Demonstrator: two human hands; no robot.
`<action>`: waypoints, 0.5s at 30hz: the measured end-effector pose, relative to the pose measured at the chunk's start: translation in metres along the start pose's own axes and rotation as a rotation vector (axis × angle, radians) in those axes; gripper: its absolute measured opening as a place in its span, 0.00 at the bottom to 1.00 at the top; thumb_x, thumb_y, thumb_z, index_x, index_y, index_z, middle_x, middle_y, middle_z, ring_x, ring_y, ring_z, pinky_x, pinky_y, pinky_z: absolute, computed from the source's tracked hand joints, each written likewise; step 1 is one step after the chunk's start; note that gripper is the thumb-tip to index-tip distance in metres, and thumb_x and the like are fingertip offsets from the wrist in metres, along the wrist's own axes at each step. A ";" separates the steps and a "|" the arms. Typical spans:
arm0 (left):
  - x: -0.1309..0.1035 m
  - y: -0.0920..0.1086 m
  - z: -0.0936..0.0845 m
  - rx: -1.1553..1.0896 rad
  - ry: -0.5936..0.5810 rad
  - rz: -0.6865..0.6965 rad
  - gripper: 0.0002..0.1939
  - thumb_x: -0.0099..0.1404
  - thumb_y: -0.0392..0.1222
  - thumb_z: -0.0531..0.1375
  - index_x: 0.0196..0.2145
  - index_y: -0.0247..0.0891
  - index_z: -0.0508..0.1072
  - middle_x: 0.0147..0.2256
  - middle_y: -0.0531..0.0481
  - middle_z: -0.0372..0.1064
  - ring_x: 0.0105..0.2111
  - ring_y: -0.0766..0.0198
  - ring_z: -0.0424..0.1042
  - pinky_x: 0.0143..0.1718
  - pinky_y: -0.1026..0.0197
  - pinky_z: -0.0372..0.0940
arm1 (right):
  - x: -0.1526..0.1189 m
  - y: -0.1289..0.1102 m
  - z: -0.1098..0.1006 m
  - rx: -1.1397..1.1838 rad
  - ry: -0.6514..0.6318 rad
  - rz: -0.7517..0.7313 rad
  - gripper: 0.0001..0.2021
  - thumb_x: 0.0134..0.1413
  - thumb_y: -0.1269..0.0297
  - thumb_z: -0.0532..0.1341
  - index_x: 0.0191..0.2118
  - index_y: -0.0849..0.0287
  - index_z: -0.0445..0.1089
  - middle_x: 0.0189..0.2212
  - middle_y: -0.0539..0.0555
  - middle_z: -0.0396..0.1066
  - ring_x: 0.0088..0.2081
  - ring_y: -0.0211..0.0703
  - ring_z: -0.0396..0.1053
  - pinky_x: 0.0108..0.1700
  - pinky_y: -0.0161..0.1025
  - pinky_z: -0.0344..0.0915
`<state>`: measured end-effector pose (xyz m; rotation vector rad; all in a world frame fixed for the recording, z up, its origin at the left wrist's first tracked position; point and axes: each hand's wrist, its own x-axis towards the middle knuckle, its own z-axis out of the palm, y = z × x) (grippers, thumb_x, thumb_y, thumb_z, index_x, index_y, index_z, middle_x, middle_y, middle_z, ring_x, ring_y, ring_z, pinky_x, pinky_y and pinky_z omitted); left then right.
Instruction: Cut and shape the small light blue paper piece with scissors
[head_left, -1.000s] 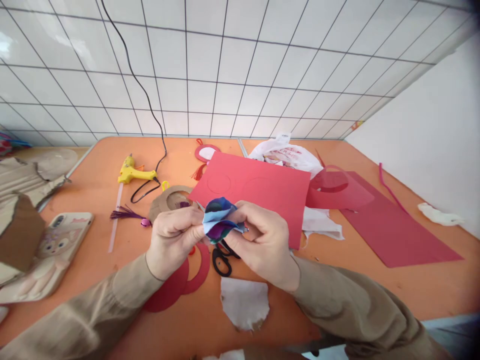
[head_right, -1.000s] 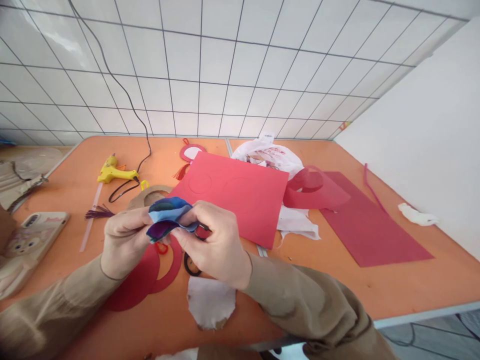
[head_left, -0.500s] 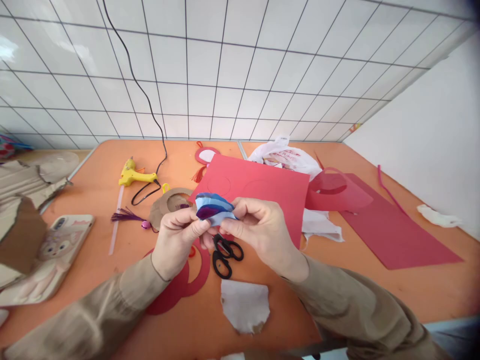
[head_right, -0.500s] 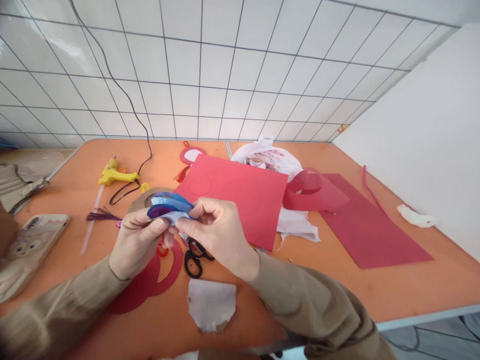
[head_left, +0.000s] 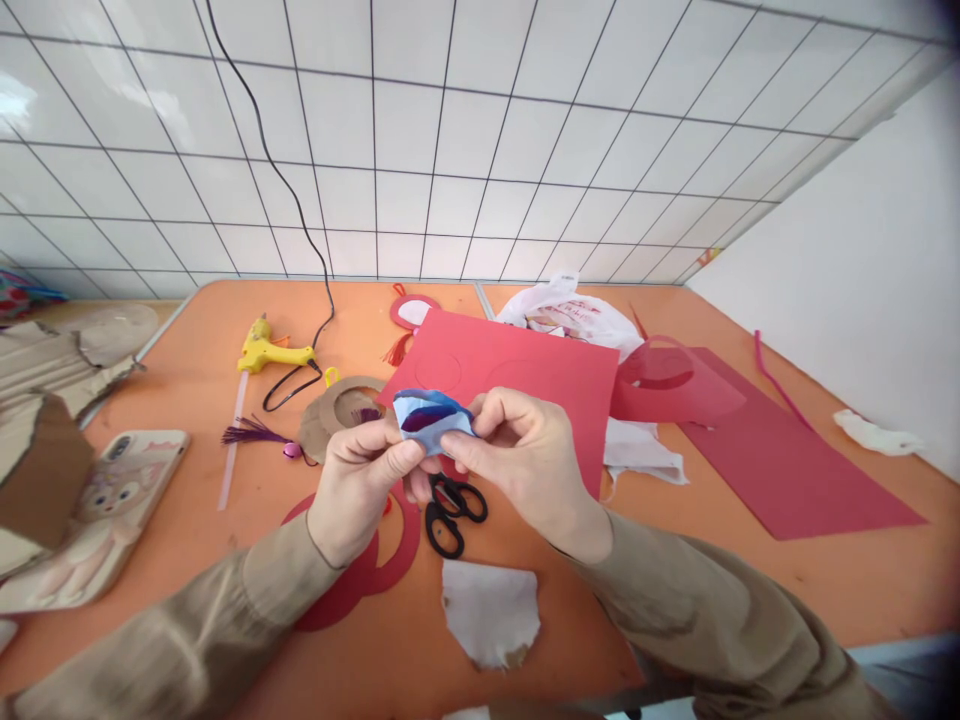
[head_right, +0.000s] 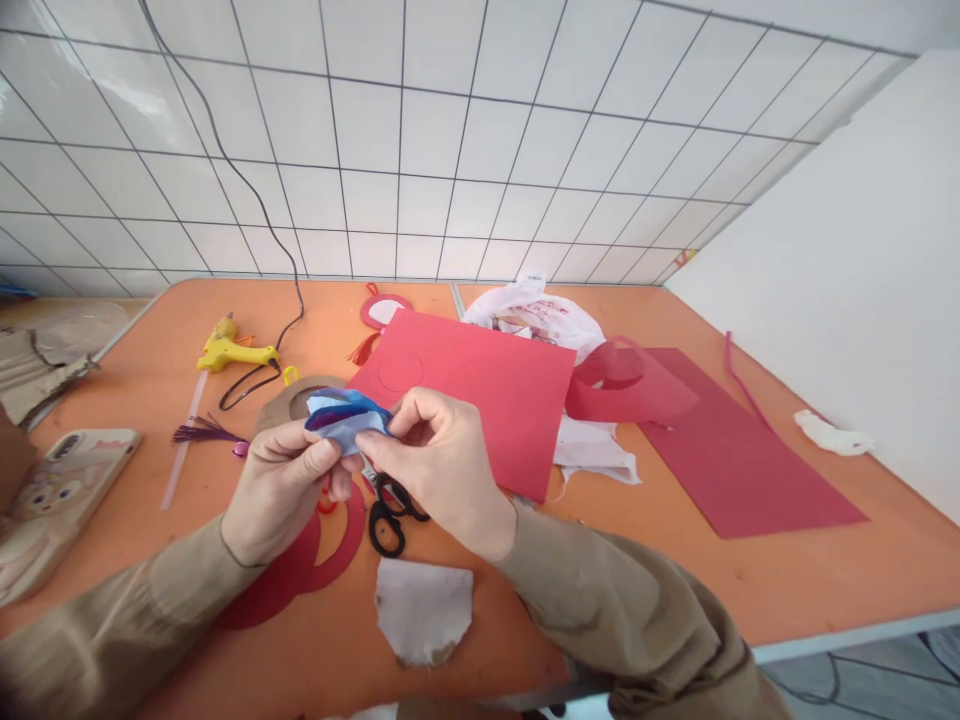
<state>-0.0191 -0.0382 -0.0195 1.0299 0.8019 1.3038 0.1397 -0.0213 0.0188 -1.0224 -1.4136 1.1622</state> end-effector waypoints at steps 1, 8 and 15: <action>0.000 0.000 0.000 -0.005 0.001 -0.004 0.12 0.57 0.47 0.69 0.24 0.37 0.81 0.18 0.49 0.73 0.17 0.68 0.69 0.20 0.66 0.65 | 0.000 0.000 0.000 -0.004 0.002 0.012 0.17 0.42 0.67 0.68 0.19 0.56 0.56 0.16 0.44 0.64 0.18 0.34 0.65 0.20 0.32 0.63; 0.002 -0.002 -0.001 0.010 0.014 -0.030 0.12 0.57 0.48 0.69 0.23 0.37 0.80 0.19 0.49 0.73 0.19 0.67 0.70 0.23 0.66 0.65 | 0.003 0.002 -0.001 0.014 -0.017 0.048 0.26 0.42 0.69 0.67 0.51 0.59 0.67 0.20 0.42 0.68 0.21 0.35 0.67 0.23 0.33 0.65; 0.003 -0.001 0.000 0.197 0.143 0.044 0.14 0.57 0.48 0.69 0.20 0.36 0.77 0.19 0.52 0.68 0.20 0.69 0.62 0.23 0.65 0.61 | 0.006 0.008 -0.003 -0.050 -0.048 0.144 0.31 0.42 0.65 0.69 0.56 0.65 0.70 0.27 0.50 0.76 0.25 0.39 0.71 0.27 0.38 0.70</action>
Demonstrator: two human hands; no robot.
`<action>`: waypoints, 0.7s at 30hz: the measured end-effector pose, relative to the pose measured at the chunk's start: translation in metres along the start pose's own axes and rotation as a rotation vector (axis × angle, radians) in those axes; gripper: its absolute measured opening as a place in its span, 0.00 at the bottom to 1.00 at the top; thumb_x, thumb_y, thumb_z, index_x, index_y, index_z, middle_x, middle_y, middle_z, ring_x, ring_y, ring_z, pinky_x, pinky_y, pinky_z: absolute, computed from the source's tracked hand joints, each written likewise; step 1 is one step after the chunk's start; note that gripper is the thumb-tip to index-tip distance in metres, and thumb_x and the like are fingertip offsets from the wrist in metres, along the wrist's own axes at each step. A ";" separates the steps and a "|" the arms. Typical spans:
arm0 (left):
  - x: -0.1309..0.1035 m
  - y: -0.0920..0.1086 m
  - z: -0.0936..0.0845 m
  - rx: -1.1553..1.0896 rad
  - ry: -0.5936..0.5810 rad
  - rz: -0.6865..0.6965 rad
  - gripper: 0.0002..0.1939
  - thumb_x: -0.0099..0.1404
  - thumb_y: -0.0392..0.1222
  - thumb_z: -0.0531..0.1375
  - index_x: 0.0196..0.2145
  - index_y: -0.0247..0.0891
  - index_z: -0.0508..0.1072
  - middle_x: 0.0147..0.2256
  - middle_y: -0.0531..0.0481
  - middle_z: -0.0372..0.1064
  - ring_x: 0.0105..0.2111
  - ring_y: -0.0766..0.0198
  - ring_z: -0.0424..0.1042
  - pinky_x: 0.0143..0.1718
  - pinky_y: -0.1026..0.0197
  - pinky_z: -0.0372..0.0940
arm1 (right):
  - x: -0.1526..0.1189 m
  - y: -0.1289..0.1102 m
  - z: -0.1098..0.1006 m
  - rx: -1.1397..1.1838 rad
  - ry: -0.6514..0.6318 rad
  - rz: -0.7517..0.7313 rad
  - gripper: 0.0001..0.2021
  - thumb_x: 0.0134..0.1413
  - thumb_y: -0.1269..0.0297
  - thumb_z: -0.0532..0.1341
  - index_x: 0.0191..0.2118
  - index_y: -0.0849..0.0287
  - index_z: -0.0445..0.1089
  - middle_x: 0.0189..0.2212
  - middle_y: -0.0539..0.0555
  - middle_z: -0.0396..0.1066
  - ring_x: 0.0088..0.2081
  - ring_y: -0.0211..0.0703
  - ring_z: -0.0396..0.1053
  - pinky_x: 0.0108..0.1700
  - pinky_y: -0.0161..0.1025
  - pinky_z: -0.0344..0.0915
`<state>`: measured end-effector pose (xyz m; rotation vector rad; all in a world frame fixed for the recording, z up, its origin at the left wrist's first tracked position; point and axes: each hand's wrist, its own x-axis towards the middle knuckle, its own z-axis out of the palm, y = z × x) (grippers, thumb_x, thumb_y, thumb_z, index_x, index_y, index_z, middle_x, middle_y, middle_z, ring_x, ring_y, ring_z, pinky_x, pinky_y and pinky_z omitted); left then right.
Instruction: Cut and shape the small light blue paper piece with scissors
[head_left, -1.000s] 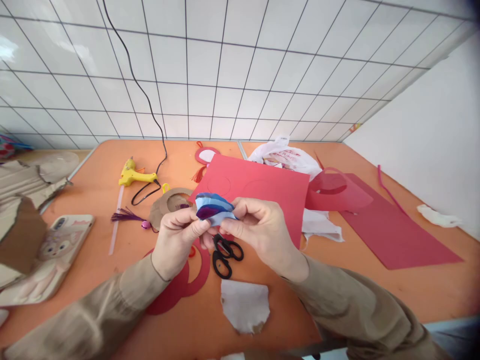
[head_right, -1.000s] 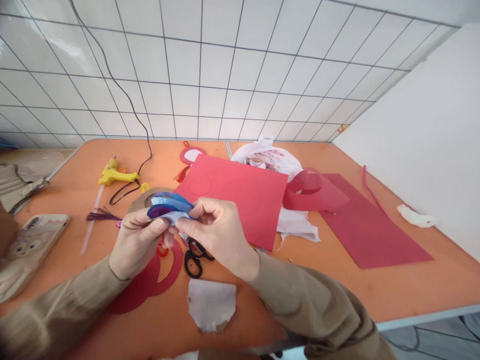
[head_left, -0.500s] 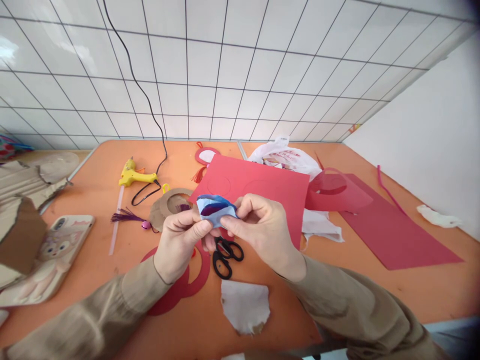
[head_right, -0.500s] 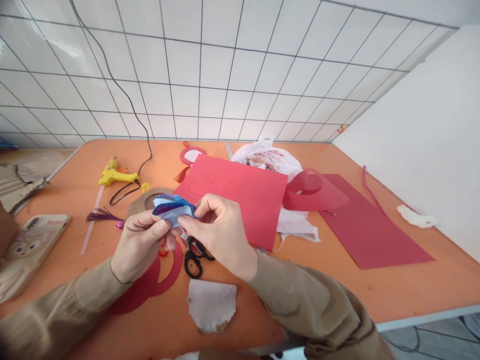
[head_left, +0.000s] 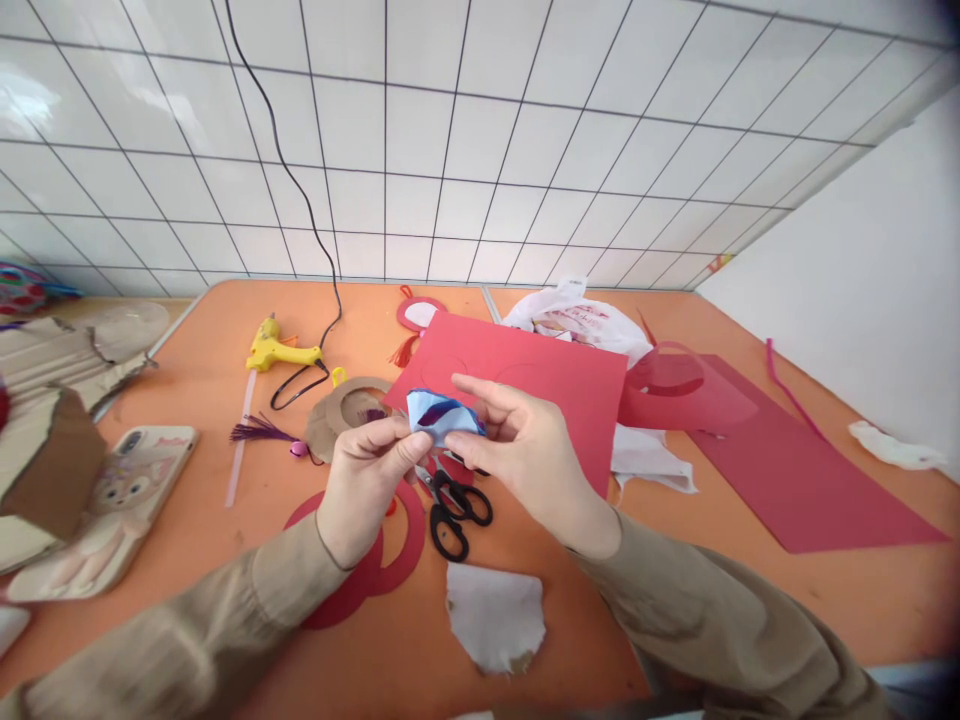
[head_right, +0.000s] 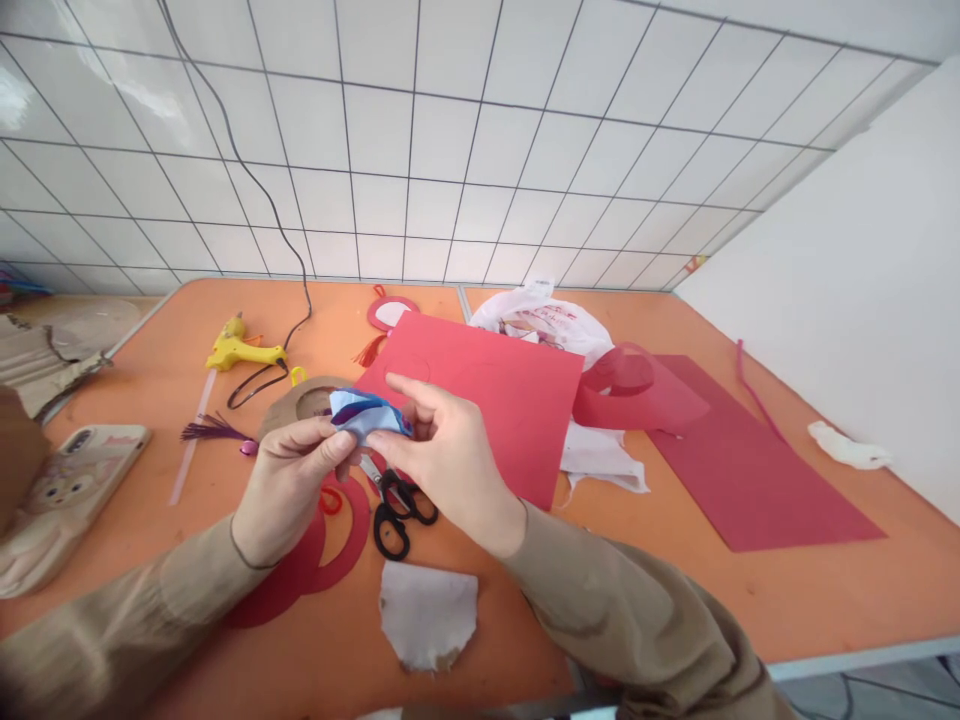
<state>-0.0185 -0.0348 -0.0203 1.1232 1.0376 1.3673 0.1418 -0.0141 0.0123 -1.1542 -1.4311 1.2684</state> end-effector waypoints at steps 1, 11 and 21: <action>0.000 0.000 0.000 0.023 0.018 0.021 0.14 0.57 0.46 0.68 0.19 0.37 0.77 0.18 0.53 0.66 0.20 0.70 0.61 0.23 0.66 0.60 | 0.000 0.002 0.001 -0.014 0.009 -0.019 0.30 0.42 0.65 0.69 0.56 0.65 0.71 0.27 0.51 0.77 0.26 0.40 0.72 0.28 0.39 0.71; -0.001 0.006 0.005 -0.120 0.077 -0.084 0.07 0.52 0.42 0.71 0.25 0.37 0.78 0.17 0.57 0.65 0.11 0.75 0.57 0.10 0.71 0.52 | -0.009 0.012 0.006 -0.416 0.185 -0.423 0.21 0.50 0.67 0.66 0.52 0.60 0.75 0.29 0.53 0.78 0.28 0.40 0.73 0.30 0.36 0.73; -0.003 0.028 0.013 -0.298 0.084 -0.321 0.14 0.46 0.41 0.74 0.23 0.33 0.73 0.17 0.51 0.73 0.16 0.71 0.70 0.18 0.72 0.65 | -0.010 0.013 0.005 -0.482 0.165 -0.494 0.20 0.52 0.69 0.64 0.52 0.58 0.75 0.32 0.53 0.79 0.28 0.39 0.73 0.31 0.35 0.72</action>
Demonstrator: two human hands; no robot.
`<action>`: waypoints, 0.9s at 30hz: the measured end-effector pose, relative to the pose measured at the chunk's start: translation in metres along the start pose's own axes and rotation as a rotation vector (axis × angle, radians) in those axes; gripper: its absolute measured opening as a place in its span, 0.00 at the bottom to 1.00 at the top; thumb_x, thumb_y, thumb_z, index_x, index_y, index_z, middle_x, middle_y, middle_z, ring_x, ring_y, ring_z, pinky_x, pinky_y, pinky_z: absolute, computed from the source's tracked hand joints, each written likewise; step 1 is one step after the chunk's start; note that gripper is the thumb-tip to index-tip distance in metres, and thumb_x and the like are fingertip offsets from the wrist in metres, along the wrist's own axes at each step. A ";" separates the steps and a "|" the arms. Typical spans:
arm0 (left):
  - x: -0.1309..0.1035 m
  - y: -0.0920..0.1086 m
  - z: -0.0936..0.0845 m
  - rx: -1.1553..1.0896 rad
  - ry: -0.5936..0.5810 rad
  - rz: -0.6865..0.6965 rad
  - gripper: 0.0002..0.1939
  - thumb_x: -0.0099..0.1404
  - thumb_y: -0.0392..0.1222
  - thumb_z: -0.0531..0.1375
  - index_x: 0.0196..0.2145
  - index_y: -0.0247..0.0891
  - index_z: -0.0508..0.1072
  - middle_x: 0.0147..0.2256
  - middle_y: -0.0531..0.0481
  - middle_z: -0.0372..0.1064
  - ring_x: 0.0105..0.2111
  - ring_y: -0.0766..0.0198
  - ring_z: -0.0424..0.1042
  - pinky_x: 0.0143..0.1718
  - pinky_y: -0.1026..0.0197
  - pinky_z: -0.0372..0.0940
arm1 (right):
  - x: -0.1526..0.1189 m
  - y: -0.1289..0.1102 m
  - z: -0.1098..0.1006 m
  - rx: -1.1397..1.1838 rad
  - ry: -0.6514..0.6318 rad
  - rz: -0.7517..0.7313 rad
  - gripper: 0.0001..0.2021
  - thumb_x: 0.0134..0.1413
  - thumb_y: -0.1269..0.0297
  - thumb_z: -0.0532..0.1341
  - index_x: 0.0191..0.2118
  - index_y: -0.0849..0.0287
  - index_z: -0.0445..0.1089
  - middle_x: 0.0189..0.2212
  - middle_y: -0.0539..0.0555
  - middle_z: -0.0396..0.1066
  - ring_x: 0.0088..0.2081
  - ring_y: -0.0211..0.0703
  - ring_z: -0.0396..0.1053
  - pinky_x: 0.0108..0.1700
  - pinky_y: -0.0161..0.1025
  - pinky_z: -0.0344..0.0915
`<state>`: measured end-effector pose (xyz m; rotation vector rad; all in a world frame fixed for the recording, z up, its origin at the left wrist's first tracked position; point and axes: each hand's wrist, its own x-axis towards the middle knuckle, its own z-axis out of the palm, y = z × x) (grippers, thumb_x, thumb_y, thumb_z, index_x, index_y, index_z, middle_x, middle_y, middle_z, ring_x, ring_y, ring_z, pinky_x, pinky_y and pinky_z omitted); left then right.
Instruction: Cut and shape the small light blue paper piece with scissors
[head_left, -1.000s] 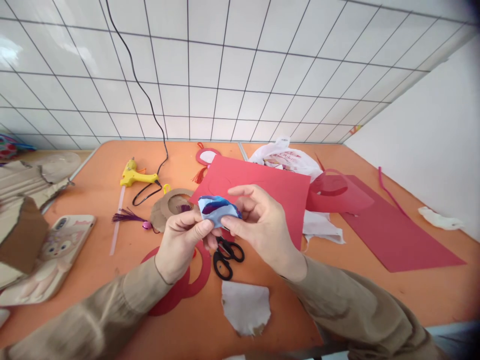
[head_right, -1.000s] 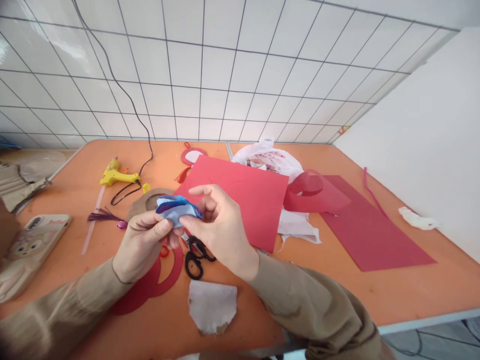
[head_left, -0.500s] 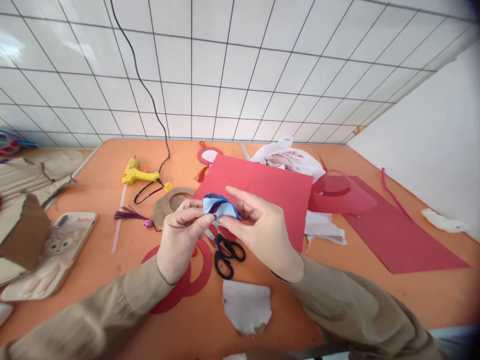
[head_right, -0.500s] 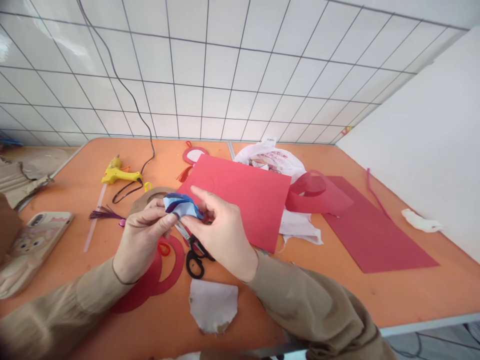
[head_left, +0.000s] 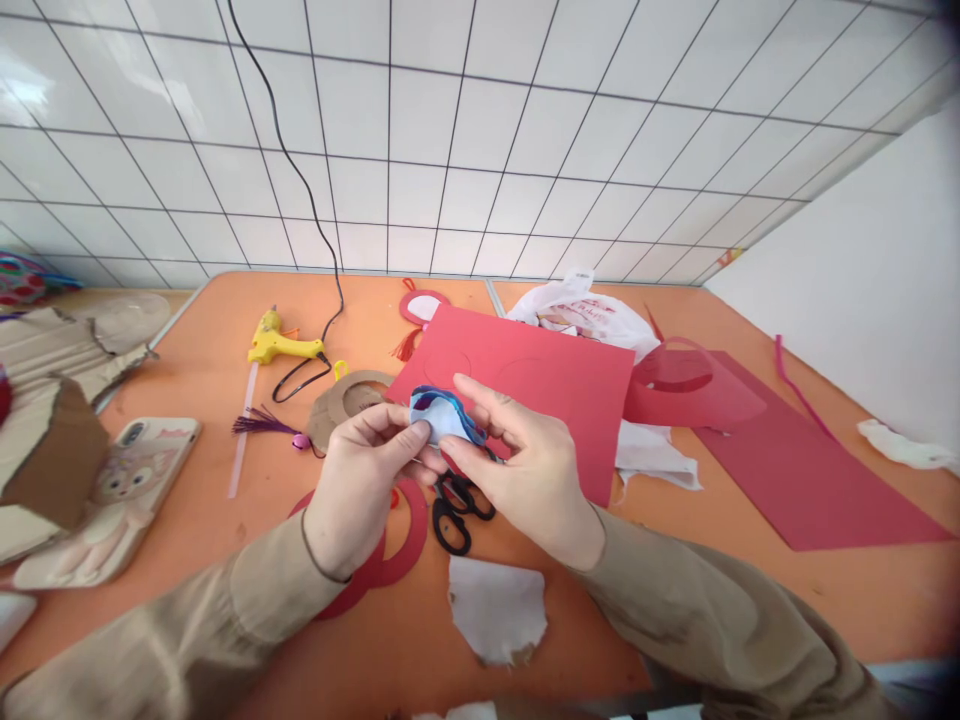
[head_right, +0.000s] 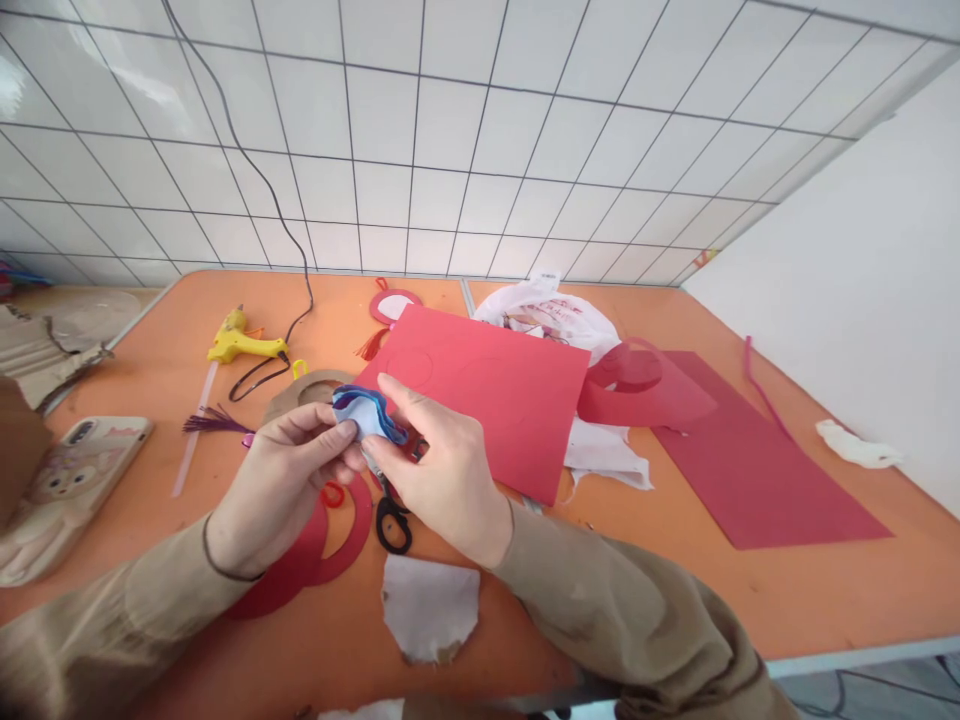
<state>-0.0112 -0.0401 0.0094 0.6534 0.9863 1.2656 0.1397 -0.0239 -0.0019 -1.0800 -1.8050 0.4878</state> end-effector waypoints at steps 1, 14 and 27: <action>0.000 0.001 0.000 -0.013 0.000 -0.011 0.14 0.45 0.41 0.74 0.23 0.33 0.73 0.18 0.50 0.74 0.17 0.70 0.71 0.20 0.72 0.67 | 0.000 0.001 0.000 0.004 -0.002 0.018 0.21 0.51 0.70 0.64 0.52 0.58 0.75 0.31 0.52 0.78 0.28 0.39 0.73 0.30 0.34 0.71; 0.004 0.002 -0.006 -0.004 -0.094 -0.071 0.21 0.44 0.49 0.75 0.22 0.34 0.69 0.15 0.51 0.72 0.14 0.74 0.67 0.16 0.74 0.61 | 0.005 0.003 0.002 0.337 -0.132 0.357 0.27 0.46 0.66 0.66 0.56 0.64 0.72 0.30 0.54 0.78 0.28 0.42 0.74 0.31 0.39 0.73; 0.010 0.011 -0.010 0.154 -0.095 -0.049 0.22 0.45 0.50 0.74 0.24 0.36 0.67 0.12 0.53 0.69 0.09 0.71 0.64 0.10 0.73 0.59 | 0.002 0.008 0.000 0.196 -0.147 0.271 0.26 0.48 0.62 0.67 0.56 0.59 0.74 0.37 0.57 0.80 0.32 0.45 0.75 0.33 0.41 0.72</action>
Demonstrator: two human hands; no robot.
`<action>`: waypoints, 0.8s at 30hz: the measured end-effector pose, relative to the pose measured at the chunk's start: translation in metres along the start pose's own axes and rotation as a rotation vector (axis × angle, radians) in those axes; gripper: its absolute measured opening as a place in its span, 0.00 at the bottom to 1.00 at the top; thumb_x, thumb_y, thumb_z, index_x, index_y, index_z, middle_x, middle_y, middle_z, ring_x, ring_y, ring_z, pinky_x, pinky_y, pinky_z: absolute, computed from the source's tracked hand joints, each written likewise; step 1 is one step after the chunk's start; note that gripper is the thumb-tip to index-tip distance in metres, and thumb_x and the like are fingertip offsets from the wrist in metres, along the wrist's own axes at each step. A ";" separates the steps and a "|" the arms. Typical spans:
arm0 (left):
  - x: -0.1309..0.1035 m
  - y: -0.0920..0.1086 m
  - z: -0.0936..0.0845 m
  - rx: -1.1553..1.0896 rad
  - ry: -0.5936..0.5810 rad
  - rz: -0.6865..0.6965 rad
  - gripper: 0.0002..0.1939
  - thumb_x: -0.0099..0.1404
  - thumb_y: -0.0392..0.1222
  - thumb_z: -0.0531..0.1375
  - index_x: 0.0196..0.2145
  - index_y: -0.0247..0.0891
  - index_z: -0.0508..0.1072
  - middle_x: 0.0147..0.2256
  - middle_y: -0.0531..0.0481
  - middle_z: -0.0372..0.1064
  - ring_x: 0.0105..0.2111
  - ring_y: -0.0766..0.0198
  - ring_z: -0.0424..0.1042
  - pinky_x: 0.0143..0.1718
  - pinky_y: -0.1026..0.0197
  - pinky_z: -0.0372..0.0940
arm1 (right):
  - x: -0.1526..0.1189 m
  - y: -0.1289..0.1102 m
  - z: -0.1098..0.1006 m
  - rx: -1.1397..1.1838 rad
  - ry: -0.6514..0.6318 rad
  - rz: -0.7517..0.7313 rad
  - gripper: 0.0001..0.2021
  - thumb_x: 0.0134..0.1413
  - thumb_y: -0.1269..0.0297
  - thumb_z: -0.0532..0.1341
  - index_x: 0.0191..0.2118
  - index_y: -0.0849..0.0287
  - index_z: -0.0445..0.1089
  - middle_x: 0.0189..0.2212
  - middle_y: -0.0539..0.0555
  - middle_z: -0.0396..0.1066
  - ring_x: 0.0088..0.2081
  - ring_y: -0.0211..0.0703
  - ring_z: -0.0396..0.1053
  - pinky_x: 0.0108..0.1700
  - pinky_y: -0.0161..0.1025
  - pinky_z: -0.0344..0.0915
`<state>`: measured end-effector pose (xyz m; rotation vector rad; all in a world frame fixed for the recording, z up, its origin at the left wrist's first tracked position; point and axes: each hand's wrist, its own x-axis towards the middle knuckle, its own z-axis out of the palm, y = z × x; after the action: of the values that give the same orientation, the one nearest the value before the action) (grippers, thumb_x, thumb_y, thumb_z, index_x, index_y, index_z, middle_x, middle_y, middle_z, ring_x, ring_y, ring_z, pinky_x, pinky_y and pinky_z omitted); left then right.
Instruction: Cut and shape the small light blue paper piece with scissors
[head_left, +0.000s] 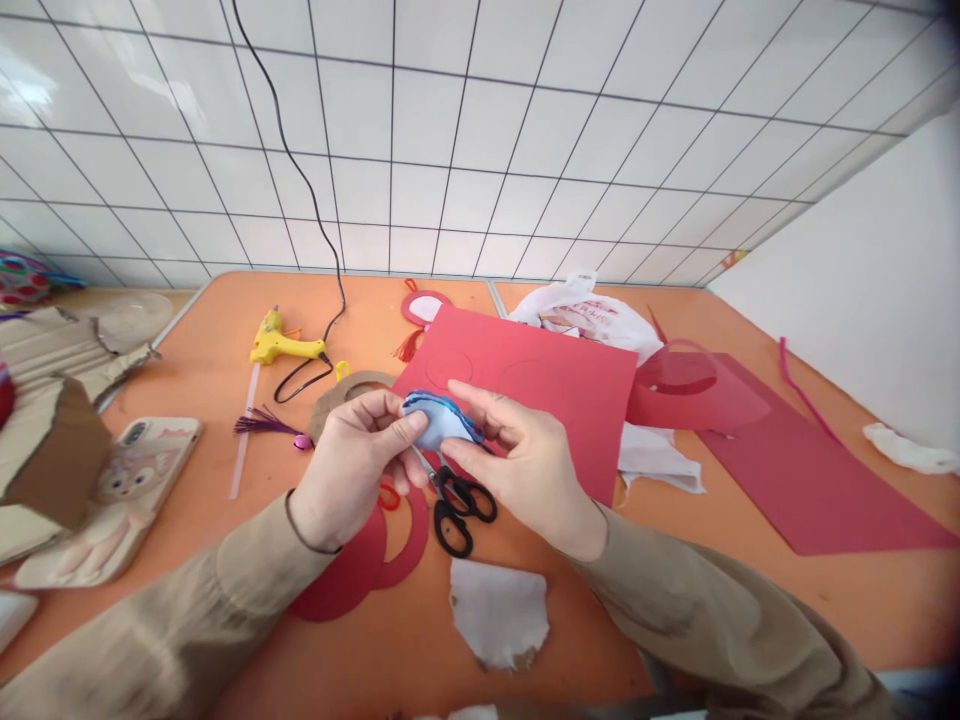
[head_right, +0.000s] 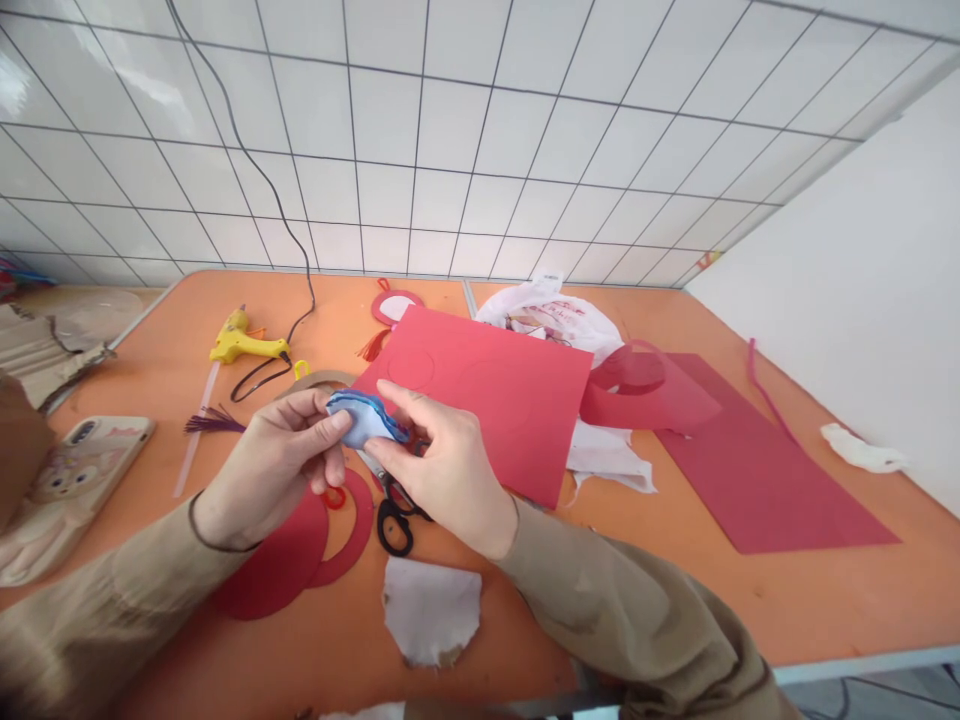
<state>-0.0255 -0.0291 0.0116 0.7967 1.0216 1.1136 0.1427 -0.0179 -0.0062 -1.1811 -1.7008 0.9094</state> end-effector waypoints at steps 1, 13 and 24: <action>0.000 0.001 0.000 -0.001 -0.003 -0.003 0.22 0.45 0.50 0.74 0.24 0.36 0.67 0.12 0.53 0.69 0.10 0.70 0.65 0.11 0.72 0.60 | 0.000 0.000 0.000 -0.003 -0.002 0.001 0.26 0.48 0.62 0.67 0.56 0.60 0.74 0.36 0.57 0.80 0.31 0.45 0.75 0.33 0.41 0.72; 0.001 0.001 0.002 -0.141 0.016 -0.048 0.23 0.42 0.47 0.76 0.23 0.34 0.67 0.18 0.47 0.75 0.16 0.72 0.70 0.20 0.74 0.66 | 0.001 0.003 0.004 0.088 -0.023 0.029 0.26 0.48 0.64 0.65 0.56 0.61 0.73 0.40 0.60 0.79 0.36 0.50 0.77 0.40 0.47 0.74; -0.001 -0.007 0.005 -0.220 0.030 0.054 0.21 0.45 0.46 0.75 0.25 0.35 0.68 0.17 0.53 0.72 0.18 0.70 0.71 0.21 0.72 0.65 | 0.014 -0.003 -0.003 0.380 -0.186 0.206 0.10 0.44 0.64 0.68 0.34 0.61 0.72 0.24 0.49 0.73 0.23 0.36 0.68 0.26 0.35 0.67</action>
<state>-0.0189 -0.0319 0.0068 0.6353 0.8883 1.2629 0.1416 -0.0055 0.0006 -1.0491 -1.4759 1.4366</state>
